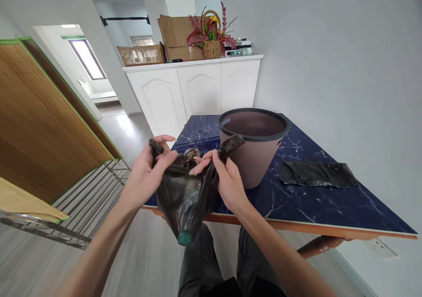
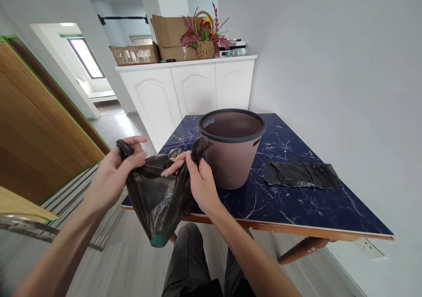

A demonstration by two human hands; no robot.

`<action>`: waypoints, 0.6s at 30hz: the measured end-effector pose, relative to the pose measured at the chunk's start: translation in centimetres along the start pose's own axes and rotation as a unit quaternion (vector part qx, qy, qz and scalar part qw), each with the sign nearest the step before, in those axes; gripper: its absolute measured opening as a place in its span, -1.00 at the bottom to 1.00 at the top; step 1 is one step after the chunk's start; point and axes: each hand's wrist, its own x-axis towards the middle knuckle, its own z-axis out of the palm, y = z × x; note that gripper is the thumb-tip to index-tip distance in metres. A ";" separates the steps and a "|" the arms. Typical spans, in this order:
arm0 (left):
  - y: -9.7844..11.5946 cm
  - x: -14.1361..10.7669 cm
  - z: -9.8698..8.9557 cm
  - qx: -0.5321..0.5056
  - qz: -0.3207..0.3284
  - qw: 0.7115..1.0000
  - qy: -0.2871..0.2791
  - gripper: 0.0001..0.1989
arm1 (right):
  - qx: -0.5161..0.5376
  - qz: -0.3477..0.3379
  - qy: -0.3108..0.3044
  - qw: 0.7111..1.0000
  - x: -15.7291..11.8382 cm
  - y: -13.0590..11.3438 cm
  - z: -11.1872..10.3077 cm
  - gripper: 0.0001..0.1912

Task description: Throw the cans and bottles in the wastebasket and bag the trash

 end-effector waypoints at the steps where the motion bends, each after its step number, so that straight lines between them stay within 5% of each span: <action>1: -0.1 0.3 -0.5 -0.004 -0.014 1.000 0.004 -0.72 | 0.029 0.011 0.008 0.999 0.2 -0.1 0.1 -0.64; 6: 0.7 1.3 -1.8 0.039 -0.011 0.997 -0.070 -0.61 | 0.005 0.092 0.019 0.996 1.3 -0.5 1.1 -0.69; 9: 2.1 1.1 -1.7 0.120 0.042 0.982 -0.138 -0.59 | -0.088 0.114 -0.060 0.988 1.1 -1.0 2.1 -0.28; 13: 3.7 0.0 -1.1 0.253 0.187 0.934 -0.169 -0.73 | -0.262 0.032 -0.135 0.955 0.5 -1.0 3.4 0.03; 18: 4.9 -2.4 0.4 0.352 0.287 0.860 -0.234 -0.70 | -0.332 -0.040 -0.120 0.935 0.2 -0.4 3.4 -0.24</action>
